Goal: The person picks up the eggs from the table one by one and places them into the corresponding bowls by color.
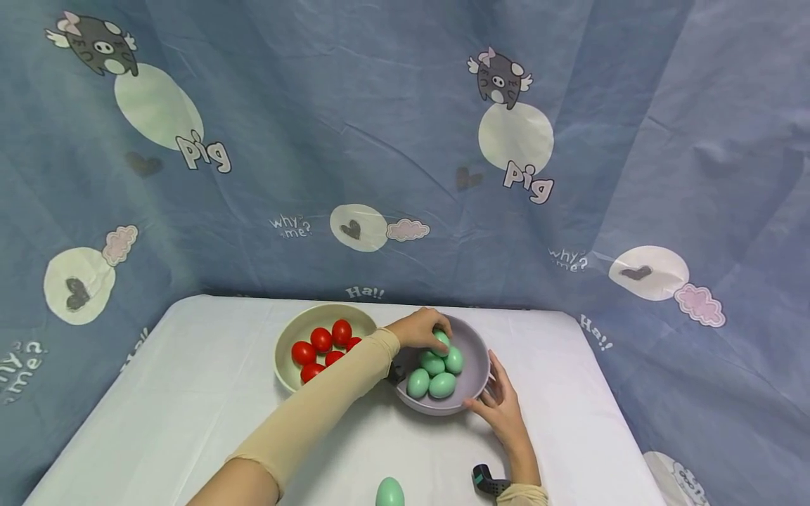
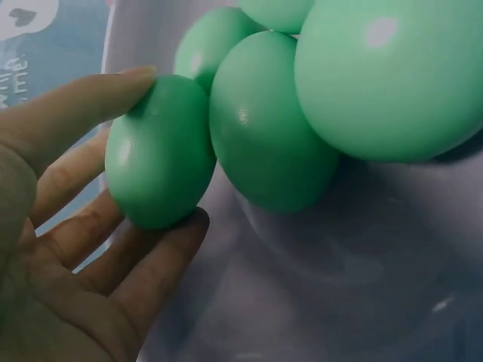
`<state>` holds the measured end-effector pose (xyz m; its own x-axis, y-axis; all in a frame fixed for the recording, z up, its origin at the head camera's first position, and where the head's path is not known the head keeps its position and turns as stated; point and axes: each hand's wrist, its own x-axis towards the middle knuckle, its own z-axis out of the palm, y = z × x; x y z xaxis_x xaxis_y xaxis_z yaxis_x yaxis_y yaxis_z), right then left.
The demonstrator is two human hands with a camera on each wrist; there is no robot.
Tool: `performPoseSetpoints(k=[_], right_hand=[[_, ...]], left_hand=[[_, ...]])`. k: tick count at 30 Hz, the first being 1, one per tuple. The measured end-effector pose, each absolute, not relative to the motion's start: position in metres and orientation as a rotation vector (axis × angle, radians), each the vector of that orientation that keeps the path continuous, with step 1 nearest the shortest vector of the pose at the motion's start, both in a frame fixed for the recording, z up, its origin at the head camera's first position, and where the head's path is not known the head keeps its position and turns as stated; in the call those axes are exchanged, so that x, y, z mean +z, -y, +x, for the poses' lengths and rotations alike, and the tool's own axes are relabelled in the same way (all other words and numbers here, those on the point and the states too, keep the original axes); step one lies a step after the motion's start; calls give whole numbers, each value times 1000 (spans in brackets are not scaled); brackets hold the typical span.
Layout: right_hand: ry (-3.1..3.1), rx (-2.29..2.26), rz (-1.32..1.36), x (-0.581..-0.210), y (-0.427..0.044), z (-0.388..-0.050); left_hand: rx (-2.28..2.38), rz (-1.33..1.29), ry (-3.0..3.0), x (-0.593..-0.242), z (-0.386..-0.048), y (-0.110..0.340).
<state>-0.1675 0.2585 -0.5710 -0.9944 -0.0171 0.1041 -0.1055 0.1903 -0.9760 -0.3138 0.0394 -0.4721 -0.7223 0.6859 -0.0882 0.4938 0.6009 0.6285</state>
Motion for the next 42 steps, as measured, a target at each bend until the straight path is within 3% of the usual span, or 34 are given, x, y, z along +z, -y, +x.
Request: performPoseSetpoints(k=[11,25,34,42], right_hand=[[2370,1939,132,-570,-255,-167],[2378,1920,130,-571,-254,-169],[2375,1931,119,-571,-255,-168],[2405,1910,73,-572,-257,-168]], left_hand=[[689,839,-2562,-468,-308,-41],[611,912,-2594,-466,-306,-43],[673,873,-2489,-458,-311,-29],[777,991,-2467,-457,-318,-6]])
